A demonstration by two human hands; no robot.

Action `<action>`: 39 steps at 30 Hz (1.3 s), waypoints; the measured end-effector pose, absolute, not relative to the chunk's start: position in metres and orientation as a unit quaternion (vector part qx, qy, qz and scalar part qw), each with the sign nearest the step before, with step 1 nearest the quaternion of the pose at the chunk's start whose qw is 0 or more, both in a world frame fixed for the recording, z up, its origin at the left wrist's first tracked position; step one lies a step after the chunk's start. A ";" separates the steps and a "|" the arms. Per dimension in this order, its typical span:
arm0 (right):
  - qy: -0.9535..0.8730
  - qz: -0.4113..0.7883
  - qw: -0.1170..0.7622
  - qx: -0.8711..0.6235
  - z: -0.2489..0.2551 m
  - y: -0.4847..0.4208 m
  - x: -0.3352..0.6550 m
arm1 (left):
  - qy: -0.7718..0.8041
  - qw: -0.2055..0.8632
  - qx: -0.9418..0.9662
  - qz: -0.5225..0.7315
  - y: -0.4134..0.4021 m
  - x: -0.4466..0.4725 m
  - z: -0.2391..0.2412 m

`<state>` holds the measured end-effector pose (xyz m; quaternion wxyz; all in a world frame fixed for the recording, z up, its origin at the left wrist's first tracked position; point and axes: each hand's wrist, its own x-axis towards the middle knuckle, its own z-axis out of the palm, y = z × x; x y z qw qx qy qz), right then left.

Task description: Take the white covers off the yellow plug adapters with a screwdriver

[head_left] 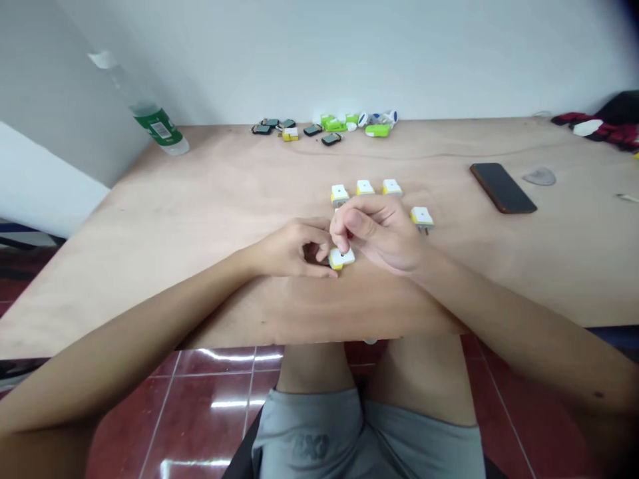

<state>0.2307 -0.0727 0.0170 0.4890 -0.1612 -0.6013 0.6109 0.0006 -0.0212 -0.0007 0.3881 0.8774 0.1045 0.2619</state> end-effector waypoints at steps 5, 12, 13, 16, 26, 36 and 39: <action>-0.523 0.638 0.537 -0.178 0.035 -0.068 0.243 | 0.124 0.402 0.875 0.240 -0.020 -0.001 0.000; -0.718 0.436 0.406 -0.360 0.050 -0.075 0.269 | 0.079 0.422 0.882 0.196 -0.022 -0.005 0.007; -0.751 0.387 0.358 -0.398 0.050 -0.083 0.268 | 0.072 0.419 0.883 0.200 -0.023 -0.005 0.009; -0.794 0.278 0.253 -0.479 0.047 -0.116 0.258 | 0.050 0.413 0.885 0.210 -0.024 -0.005 0.009; -0.736 0.219 0.209 -0.606 0.023 -0.166 0.213 | 0.041 0.451 0.868 0.207 -0.026 -0.006 0.008; -0.742 0.262 0.205 -0.582 0.016 -0.161 0.227 | 0.105 0.476 0.850 0.200 -0.025 -0.015 0.011; -0.738 0.260 0.245 -0.572 0.020 -0.163 0.243 | 0.134 0.464 0.851 0.206 -0.023 -0.017 0.010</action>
